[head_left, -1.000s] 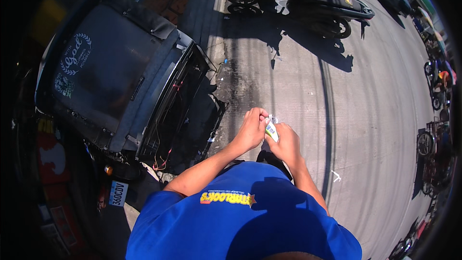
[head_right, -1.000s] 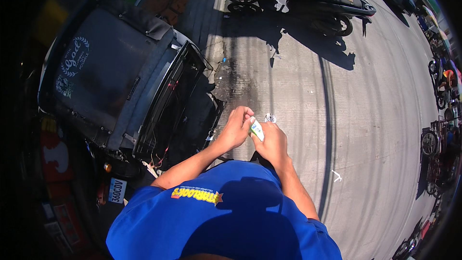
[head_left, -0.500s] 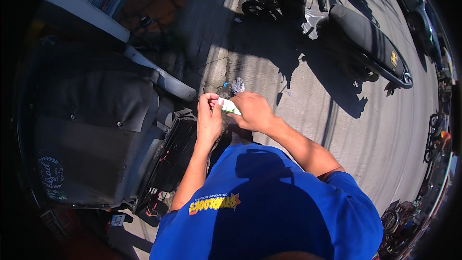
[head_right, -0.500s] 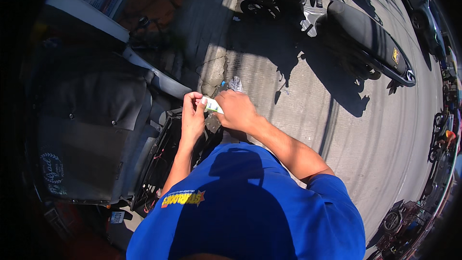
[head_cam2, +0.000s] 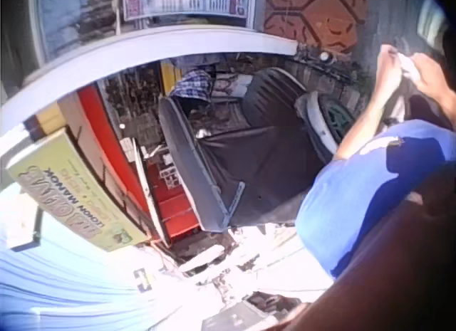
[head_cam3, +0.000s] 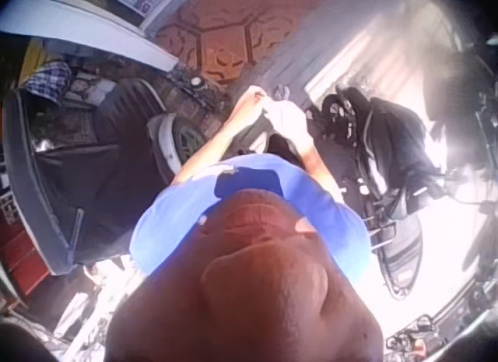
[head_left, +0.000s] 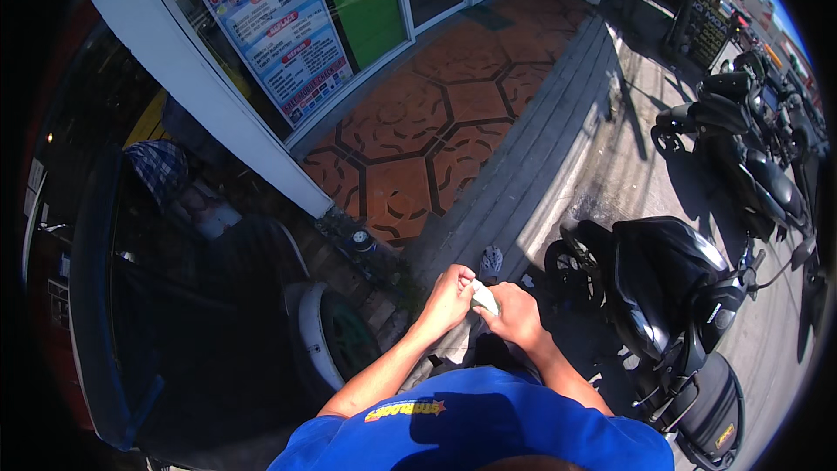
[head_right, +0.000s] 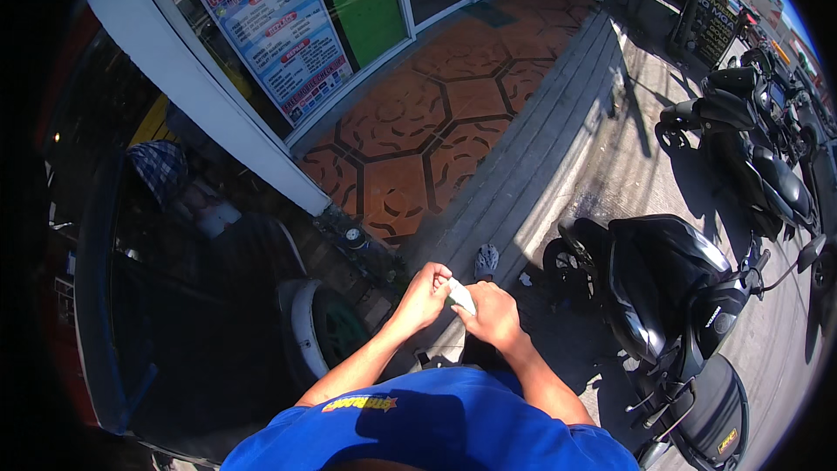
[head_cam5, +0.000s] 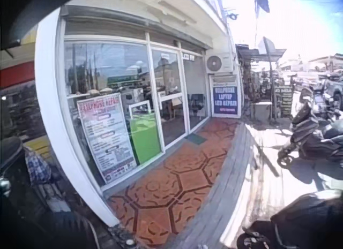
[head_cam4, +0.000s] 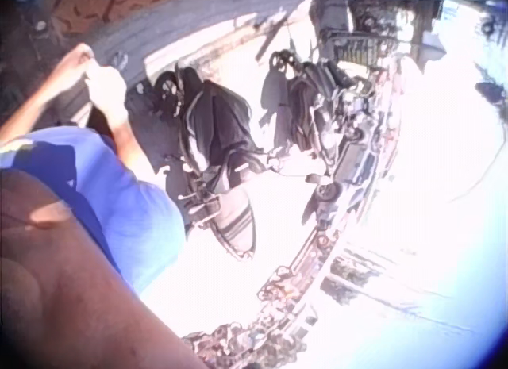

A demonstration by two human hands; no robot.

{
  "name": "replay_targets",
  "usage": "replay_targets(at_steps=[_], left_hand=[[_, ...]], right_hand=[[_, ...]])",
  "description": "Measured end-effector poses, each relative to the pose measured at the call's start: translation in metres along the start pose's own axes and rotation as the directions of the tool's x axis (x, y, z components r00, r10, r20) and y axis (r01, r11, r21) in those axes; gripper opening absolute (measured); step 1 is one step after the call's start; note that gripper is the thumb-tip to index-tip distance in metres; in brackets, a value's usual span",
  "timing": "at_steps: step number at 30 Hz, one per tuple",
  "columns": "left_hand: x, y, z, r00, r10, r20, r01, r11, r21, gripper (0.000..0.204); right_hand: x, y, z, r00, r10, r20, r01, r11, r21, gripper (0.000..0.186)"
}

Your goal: The person picks a charger box from a shelf, walks outside, then re-enters the shop. They open the box, remove a charger and cable, plug the cable into a wall socket, and connect it to a smartphone to test charging. Finally, they place the charger and cable into a blue plastic bag.

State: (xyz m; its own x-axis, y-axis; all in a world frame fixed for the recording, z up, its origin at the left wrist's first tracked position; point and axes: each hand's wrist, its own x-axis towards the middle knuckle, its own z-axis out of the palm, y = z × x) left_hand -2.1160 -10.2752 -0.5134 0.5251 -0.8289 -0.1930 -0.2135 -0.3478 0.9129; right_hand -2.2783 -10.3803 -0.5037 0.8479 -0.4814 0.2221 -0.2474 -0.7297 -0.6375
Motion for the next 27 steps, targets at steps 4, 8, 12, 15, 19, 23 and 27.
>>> replay_targets(at_steps=[4,8,12,15,19,23,27], left_hand=[[0.201,-0.010,-0.036,0.993,-0.066,-0.095,0.060,0.996,-0.069,0.031],[0.318,0.025,-0.115,0.916,-0.235,-0.326,0.201,0.970,-0.136,0.030],[0.431,0.091,-0.190,0.883,-0.276,-0.379,0.293,0.956,-0.013,0.036],[0.552,0.100,-0.226,0.913,-0.249,-0.324,0.255,0.967,-0.023,0.039],[0.725,0.152,-0.269,0.968,-0.211,-0.138,0.213,0.977,0.001,0.039],[0.930,0.257,-0.316,0.988,0.139,-0.072,-0.141,0.990,-0.031,0.038],[1.148,0.384,-0.398,0.836,0.527,-0.151,-0.492,0.843,0.217,0.047]], right_hand=[[0.198,0.094,0.001,0.991,-0.001,0.137,0.000,1.000,0.007,0.038],[0.397,0.097,-0.027,0.935,-0.070,0.347,0.076,0.997,-0.004,0.043],[0.566,0.116,-0.049,0.863,-0.231,0.449,0.248,0.968,0.021,0.039],[0.673,0.166,-0.043,0.851,-0.204,0.484,0.251,0.967,-0.034,0.040],[0.817,0.218,-0.078,0.909,-0.058,0.412,0.112,0.988,-0.107,0.045],[0.955,0.268,-0.150,0.976,0.129,0.175,-0.120,0.991,-0.063,0.047],[1.080,0.313,-0.217,0.934,0.354,-0.049,-0.354,0.935,0.015,0.045]])
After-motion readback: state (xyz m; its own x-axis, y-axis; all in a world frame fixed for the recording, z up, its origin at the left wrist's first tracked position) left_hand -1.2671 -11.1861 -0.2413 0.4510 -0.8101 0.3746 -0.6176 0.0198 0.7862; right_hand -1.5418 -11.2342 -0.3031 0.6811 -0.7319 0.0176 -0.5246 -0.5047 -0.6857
